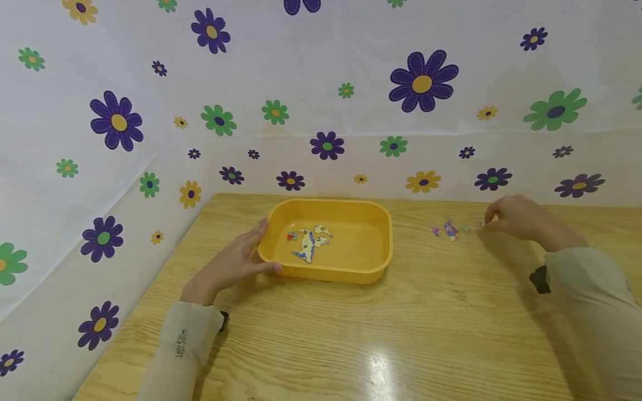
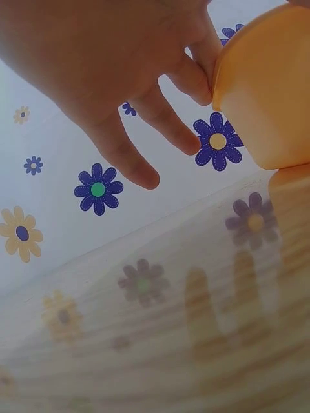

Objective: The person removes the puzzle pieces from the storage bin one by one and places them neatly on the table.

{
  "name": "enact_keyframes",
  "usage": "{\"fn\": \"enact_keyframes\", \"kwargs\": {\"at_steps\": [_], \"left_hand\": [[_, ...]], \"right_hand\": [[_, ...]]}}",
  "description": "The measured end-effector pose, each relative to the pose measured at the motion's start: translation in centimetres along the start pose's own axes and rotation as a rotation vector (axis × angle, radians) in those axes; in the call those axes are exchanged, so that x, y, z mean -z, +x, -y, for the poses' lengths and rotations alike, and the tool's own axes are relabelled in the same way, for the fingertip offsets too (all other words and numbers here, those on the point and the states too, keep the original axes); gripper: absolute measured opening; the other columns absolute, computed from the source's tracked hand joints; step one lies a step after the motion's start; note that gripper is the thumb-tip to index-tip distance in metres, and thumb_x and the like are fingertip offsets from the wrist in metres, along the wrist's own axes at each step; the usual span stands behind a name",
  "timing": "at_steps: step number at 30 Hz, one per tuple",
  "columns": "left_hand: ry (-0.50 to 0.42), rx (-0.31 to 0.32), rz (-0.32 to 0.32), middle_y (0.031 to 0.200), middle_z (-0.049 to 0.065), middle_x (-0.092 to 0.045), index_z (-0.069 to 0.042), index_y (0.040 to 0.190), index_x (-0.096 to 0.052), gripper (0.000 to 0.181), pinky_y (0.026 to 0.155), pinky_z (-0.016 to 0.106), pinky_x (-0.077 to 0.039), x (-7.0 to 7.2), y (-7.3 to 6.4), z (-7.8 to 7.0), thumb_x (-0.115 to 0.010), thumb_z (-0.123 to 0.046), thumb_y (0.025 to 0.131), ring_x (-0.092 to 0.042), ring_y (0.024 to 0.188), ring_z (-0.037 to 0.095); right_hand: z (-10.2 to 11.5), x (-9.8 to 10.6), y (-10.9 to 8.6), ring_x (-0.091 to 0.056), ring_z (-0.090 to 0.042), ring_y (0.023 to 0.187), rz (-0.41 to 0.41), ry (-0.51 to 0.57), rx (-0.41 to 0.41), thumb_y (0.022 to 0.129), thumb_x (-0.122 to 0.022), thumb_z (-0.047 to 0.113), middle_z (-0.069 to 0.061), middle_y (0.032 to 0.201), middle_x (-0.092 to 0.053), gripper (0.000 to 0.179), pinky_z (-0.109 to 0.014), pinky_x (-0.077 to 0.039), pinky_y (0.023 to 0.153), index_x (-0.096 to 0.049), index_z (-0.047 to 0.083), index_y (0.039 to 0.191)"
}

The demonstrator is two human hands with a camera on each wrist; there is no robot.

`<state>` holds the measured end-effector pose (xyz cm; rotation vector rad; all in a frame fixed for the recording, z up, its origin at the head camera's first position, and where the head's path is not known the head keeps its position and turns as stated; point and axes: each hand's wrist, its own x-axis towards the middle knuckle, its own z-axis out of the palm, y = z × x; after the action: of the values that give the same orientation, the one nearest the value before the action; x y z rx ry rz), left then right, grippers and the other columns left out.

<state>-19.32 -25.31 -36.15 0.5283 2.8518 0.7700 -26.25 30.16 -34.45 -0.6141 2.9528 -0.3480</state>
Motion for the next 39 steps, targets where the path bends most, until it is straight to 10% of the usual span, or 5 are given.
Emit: {"fn": "enact_keyframes", "kwargs": {"at_steps": [30, 39], "left_hand": [[0.002, -0.002, 0.000, 0.169, 0.013, -0.009, -0.006, 0.162, -0.014, 0.111, 0.120, 0.060, -0.016, 0.0, -0.1, -0.1, -0.072, -0.061, 0.086, -0.014, 0.152, 0.040], [-0.005, 0.002, -0.002, 0.169, 0.012, -0.009, -0.006, 0.162, -0.014, 0.111, 0.120, 0.060, -0.016, 0.0, 0.0, -0.2, -0.073, -0.062, 0.086, -0.014, 0.152, 0.040]], "right_hand": [[2.5, 1.3, 1.0, -0.063, -0.025, 0.075, -0.053, 0.048, 0.046, 0.091, -0.072, 0.008, -0.017, 0.090, -0.072, 0.018, -0.049, -0.055, 0.070, -0.072, -0.009, 0.097], [4.9, 2.1, 2.1, -0.048, -0.019, 0.066, -0.076, 0.076, 0.104, 0.093, -0.071, 0.011, -0.001, 0.072, -0.059, 0.023, -0.038, -0.044, 0.062, -0.072, -0.010, 0.103]]}}
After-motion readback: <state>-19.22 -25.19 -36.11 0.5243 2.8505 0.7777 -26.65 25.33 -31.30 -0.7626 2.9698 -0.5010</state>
